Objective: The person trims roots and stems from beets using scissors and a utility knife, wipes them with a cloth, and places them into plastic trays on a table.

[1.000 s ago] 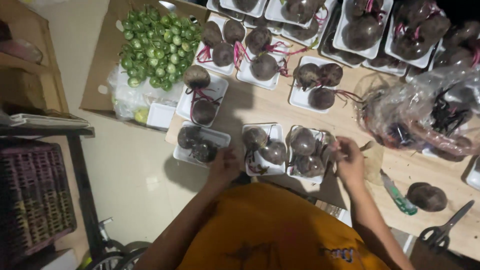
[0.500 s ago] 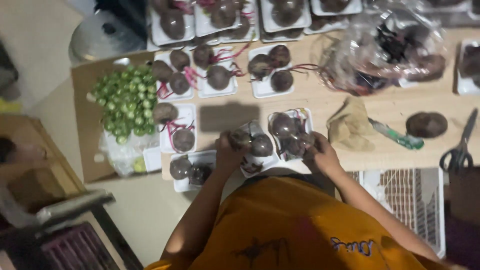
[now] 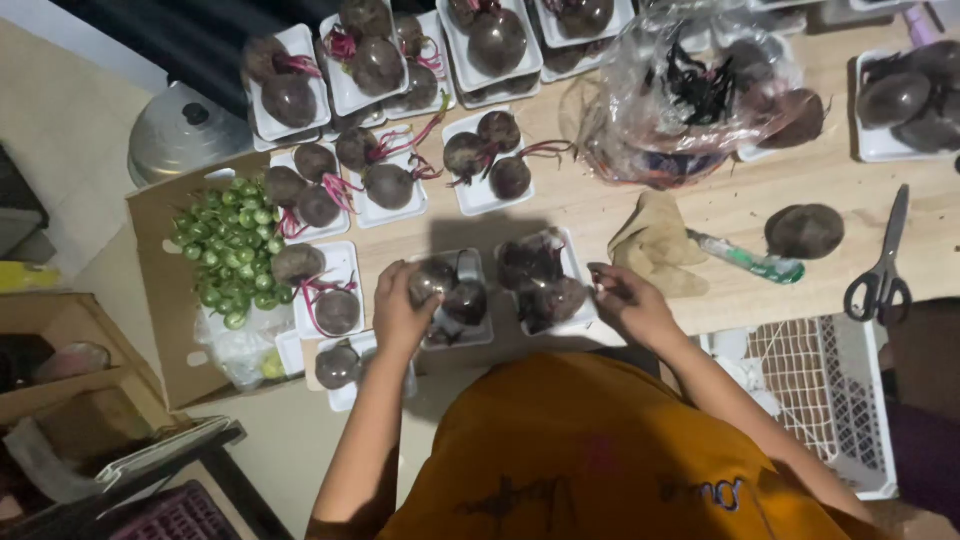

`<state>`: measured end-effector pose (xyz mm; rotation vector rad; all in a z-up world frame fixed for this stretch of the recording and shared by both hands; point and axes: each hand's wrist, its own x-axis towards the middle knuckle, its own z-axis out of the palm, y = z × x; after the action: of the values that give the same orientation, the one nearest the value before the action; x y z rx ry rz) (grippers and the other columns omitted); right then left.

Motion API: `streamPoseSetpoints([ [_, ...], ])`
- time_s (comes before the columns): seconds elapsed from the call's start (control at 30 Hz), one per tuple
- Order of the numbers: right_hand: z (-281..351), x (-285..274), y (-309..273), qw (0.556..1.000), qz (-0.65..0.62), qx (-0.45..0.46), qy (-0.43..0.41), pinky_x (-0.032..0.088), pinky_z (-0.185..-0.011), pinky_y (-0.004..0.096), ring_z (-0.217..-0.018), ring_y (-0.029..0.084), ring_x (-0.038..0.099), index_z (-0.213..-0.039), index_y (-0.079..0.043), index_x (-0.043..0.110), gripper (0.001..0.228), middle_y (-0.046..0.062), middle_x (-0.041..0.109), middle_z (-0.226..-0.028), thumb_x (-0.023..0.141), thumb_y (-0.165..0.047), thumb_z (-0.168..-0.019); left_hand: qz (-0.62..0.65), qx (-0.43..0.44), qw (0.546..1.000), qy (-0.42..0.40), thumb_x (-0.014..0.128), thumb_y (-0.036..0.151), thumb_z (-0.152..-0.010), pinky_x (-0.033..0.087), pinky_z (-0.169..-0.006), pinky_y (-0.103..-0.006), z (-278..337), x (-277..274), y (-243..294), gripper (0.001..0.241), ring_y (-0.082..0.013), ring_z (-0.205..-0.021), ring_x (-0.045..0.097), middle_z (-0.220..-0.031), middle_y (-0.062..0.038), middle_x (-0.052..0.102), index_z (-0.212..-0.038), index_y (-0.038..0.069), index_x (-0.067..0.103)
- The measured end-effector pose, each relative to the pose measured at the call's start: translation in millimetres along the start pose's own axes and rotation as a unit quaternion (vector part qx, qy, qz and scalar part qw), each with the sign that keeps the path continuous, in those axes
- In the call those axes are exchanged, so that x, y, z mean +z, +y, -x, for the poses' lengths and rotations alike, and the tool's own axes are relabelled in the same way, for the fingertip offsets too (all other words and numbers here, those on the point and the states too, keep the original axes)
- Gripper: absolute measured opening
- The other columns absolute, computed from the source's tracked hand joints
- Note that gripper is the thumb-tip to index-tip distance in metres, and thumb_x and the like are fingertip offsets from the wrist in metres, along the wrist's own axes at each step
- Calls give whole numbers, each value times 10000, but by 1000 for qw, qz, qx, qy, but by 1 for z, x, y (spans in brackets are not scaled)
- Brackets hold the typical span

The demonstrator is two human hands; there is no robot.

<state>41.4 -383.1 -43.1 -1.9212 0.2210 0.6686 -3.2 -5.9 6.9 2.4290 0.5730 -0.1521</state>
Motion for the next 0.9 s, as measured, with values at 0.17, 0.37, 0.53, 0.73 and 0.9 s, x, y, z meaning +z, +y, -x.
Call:
streamPoseSetpoints([
  [0.17, -10, -68, 26, 995, 20, -46, 82, 499, -1023, 482, -1101, 318, 697, -1246, -130, 741, 335, 106, 775, -1015, 746, -126, -911, 27, 27, 988, 147, 759, 448, -920, 507, -965, -440, 14, 26, -2, 192, -331, -1096, 647, -1059, -34, 630, -940, 260, 720],
  [0.37, -17, -110, 42, 933, 319, -124, 107, 542, -985, 527, -1192, 427, 651, -1293, -287, 683, 404, 149, 687, -1234, 720, -217, -897, 130, 60, 966, 215, 622, -140, -847, 357, -1164, -558, 24, 34, 51, 668, -524, -1347, 436, -1397, -305, 461, -1451, -3, 370],
  [0.53, -36, -127, 77, 805, 532, -167, 203, 602, -859, 526, -1202, 415, 592, -1309, -82, 613, 563, 200, 585, -1309, 758, -146, -768, 116, -58, 970, 208, 679, 388, -983, 577, -845, -449, 43, 35, 57, 209, -344, -979, 724, -908, -96, 764, -1142, 268, 740],
  [0.73, -56, -164, 91, 802, 536, -131, 228, 565, -576, 569, -969, 422, 633, -1228, -95, 564, 223, 185, 599, -1105, 546, -203, -1034, 179, 7, 946, 271, 495, -53, -925, 441, -1103, -379, 59, 51, 22, 635, -355, -1430, 484, -1524, -229, 453, -1525, 26, 304],
  [0.9, -35, -151, 40, 829, 472, -200, 223, 557, -696, 612, -1080, 504, 562, -1322, -35, 549, 619, 276, 505, -1278, 767, -176, -760, 233, -52, 934, 267, 631, 46, -890, 541, -923, -333, 78, 52, 19, 596, -219, -988, 624, -1345, -159, 520, -1450, 84, 431],
])
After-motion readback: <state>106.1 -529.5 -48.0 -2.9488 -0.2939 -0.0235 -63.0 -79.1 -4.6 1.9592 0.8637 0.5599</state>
